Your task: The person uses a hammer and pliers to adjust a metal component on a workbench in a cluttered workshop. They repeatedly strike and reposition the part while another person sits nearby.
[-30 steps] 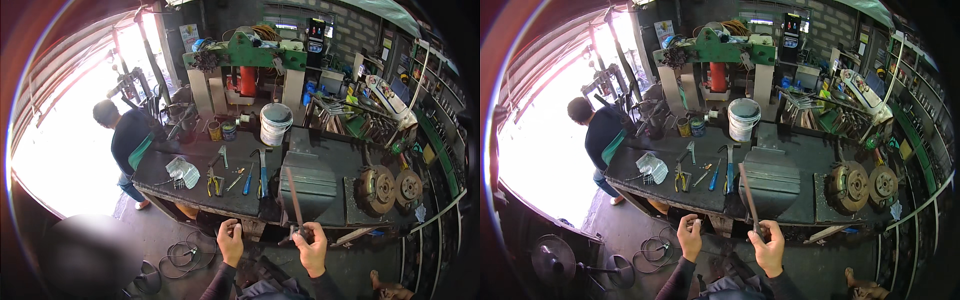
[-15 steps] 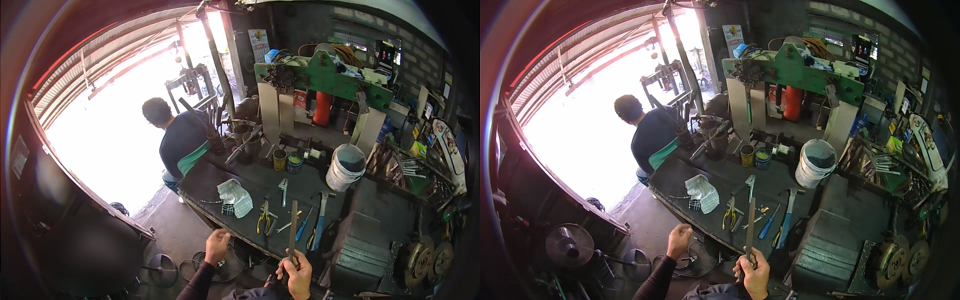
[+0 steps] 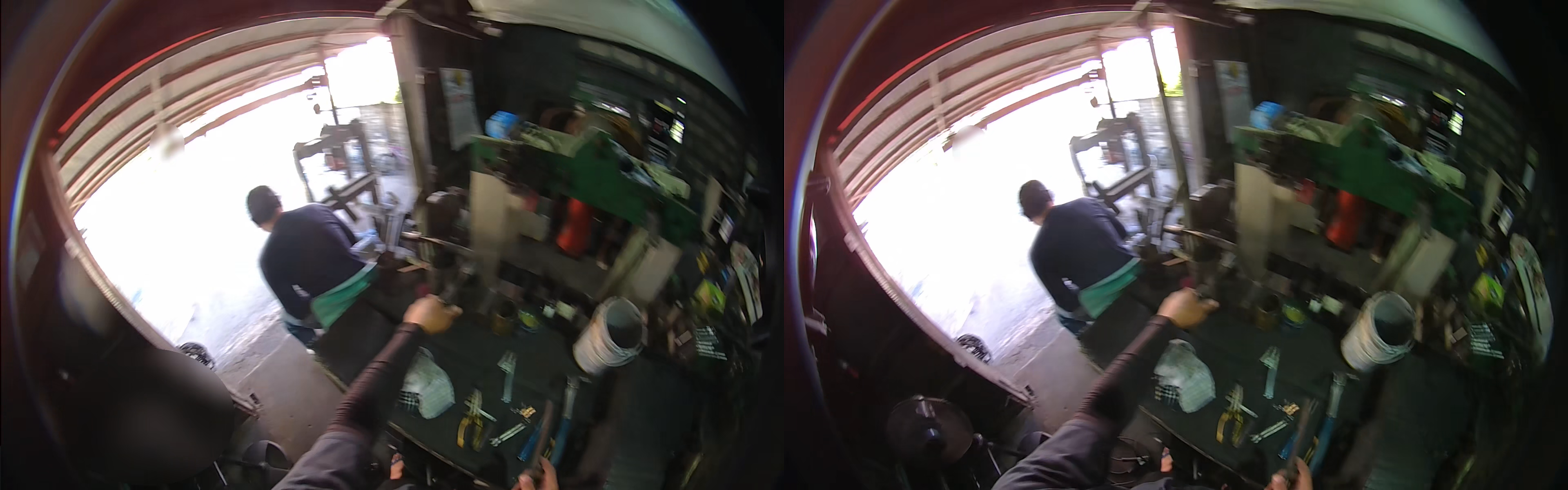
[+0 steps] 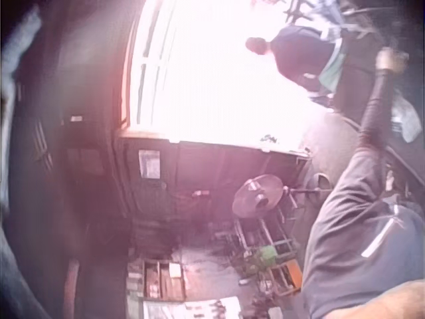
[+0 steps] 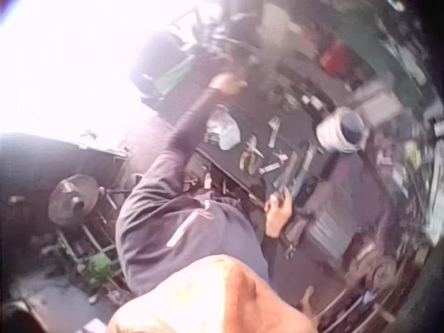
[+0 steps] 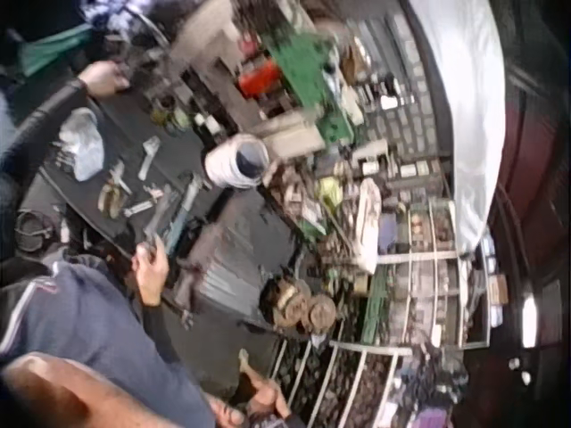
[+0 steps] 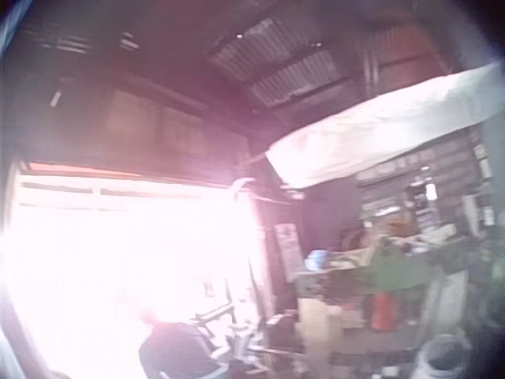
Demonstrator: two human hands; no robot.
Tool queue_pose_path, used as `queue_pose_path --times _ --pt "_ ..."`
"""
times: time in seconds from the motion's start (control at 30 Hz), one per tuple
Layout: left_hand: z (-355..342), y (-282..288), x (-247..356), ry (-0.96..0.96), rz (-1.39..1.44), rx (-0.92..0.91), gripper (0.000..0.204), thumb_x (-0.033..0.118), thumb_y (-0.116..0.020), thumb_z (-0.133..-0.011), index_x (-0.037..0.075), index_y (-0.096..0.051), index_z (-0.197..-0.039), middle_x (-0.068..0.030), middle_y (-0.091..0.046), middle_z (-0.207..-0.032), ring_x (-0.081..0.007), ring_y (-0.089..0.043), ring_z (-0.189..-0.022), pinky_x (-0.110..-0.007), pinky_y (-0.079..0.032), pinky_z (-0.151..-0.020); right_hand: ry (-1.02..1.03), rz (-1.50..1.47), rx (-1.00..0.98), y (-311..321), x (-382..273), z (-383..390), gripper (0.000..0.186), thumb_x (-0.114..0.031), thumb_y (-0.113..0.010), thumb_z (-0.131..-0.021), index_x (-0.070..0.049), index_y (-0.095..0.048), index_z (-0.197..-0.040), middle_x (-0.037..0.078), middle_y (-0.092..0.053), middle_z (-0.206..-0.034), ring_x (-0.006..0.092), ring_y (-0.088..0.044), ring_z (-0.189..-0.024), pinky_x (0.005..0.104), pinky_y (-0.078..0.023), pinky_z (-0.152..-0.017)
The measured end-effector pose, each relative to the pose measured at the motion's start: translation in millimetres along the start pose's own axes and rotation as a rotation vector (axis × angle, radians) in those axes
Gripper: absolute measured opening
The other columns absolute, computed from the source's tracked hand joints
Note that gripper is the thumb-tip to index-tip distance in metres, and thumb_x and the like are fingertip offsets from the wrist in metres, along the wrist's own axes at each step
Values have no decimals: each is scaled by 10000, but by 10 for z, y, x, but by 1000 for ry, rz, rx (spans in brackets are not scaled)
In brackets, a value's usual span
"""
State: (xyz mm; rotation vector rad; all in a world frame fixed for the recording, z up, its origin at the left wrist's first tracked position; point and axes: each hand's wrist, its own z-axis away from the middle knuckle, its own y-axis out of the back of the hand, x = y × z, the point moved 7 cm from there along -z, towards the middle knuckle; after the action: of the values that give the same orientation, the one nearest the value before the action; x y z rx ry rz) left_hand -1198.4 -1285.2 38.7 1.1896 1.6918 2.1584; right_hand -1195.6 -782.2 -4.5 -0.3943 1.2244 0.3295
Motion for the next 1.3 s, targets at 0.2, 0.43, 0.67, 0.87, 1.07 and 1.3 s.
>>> queue_pose_path --times 0.2,0.43,0.67,0.87,1.07,1.3 --pt "-148 -425 -410 -209 391 243 487 408 -812 -876 -19 -675 -1065 -205 -735 -892 -369 -745 -860 -456 -568 -751 18 13 170 -619 274 19 572 -31 -619 -933 54 -489 -1484 75 -602 -743 131 -491 -470 278 -391 -431" --pt "450 -488 -800 -48 572 65 453 326 -849 -862 12 -633 -1106 -203 -744 -941 -399 -742 -918 -460 -560 -766 177 219 120 -1577 -31 -237 534 -12 -659 -970 -4 -509 -1482 23 -609 -927 88 -543 -658 248 -467 -576" --pt "443 -490 -600 -62 584 19 441 351 -764 -938 -33 -602 -1081 -266 -716 -921 -465 -704 -899 -503 -529 -772 622 562 68 -1807 -376 -918 376 -73 -613 -991 25 -617 -1354 95 -652 -864 201 -620 -675 336 -507 -627" --pt "465 -445 -663 -140 488 67 534 412 -796 -907 -53 -585 -1063 -263 -702 -861 -438 -709 -831 -474 -530 -737 731 794 85 -2269 -957 -1456 367 -85 -617 -989 -31 -647 -1351 157 -636 -909 325 -638 -762 411 -516 -699" --pt "371 -636 -690 -51 533 -92 406 325 -833 -887 -19 -624 -936 -159 -669 -732 -231 -671 -693 -411 -503 -669 819 959 121 -2589 -1090 -1731 418 -69 -632 -958 -114 -655 -1374 103 -609 -900 338 -657 -751 457 -539 -643" --pt "328 -842 -661 -122 686 -106 289 217 -783 -899 -22 -680 -1023 -171 -715 -805 -224 -657 -701 -399 -520 -693 848 1171 130 -2917 -1176 -1981 471 -50 -649 -919 -129 -651 -1383 105 -607 -930 351 -654 -769 457 -538 -642"
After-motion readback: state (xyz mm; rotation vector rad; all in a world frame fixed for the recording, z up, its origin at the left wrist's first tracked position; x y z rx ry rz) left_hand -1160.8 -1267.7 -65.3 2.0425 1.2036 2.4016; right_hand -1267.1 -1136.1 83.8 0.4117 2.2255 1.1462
